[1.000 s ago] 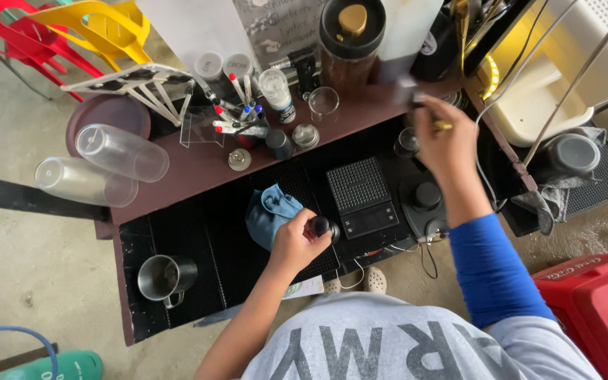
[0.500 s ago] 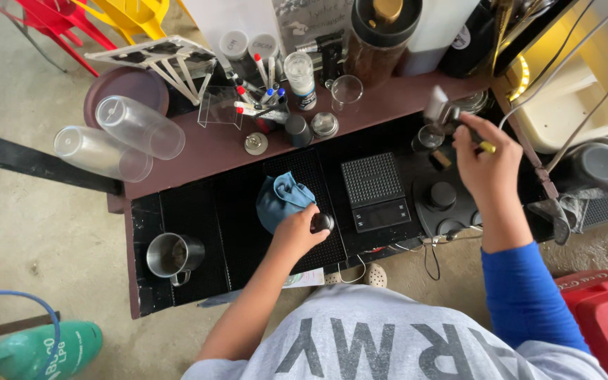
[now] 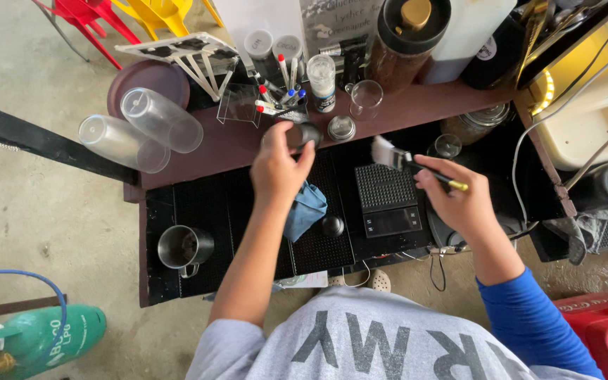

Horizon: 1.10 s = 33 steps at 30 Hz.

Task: The person cleans a bar station by wiping down various items with a blue cloth and a small brush. They handle metal cups, plastic containers, and a large jar, moving them around the counter to clean underneath and around them. The person also wipes the surface of the counter and a black mat.

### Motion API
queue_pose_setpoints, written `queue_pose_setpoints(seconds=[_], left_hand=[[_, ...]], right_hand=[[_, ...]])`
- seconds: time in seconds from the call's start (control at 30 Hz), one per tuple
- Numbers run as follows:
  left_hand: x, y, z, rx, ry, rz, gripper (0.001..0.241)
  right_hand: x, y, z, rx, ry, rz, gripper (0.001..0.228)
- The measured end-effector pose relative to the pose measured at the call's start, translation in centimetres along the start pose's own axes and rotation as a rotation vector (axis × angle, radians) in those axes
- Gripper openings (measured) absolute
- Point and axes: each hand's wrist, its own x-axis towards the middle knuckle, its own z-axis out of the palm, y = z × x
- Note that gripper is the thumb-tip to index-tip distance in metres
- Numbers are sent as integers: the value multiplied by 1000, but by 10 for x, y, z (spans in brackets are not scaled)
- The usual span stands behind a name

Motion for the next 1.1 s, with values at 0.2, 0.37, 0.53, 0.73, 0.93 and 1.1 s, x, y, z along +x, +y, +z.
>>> queue_pose_setpoints(seconds=[0.2, 0.37, 0.53, 0.73, 0.93, 1.1], left_hand=[[-6, -66, -67, 246, 107, -90, 47], [9, -89, -60, 230, 141, 0, 56], [-10, -53, -35, 244, 188, 65, 50], [9, 0, 72, -49, -34, 207, 56], [10, 9, 97, -122, -14, 144, 44], [-46, -44, 21, -87, 37, 106, 42]], right_hand=[[5, -17, 26, -89, -141, 117, 33], [11, -19, 43, -77, -174, -56, 32], [9, -16, 42, -89, -147, 27, 30], [0, -10, 25, -225, 55, 223, 19], [-5, -11, 10, -113, 91, 197, 19], [4, -18, 28, -16, 39, 74, 21]])
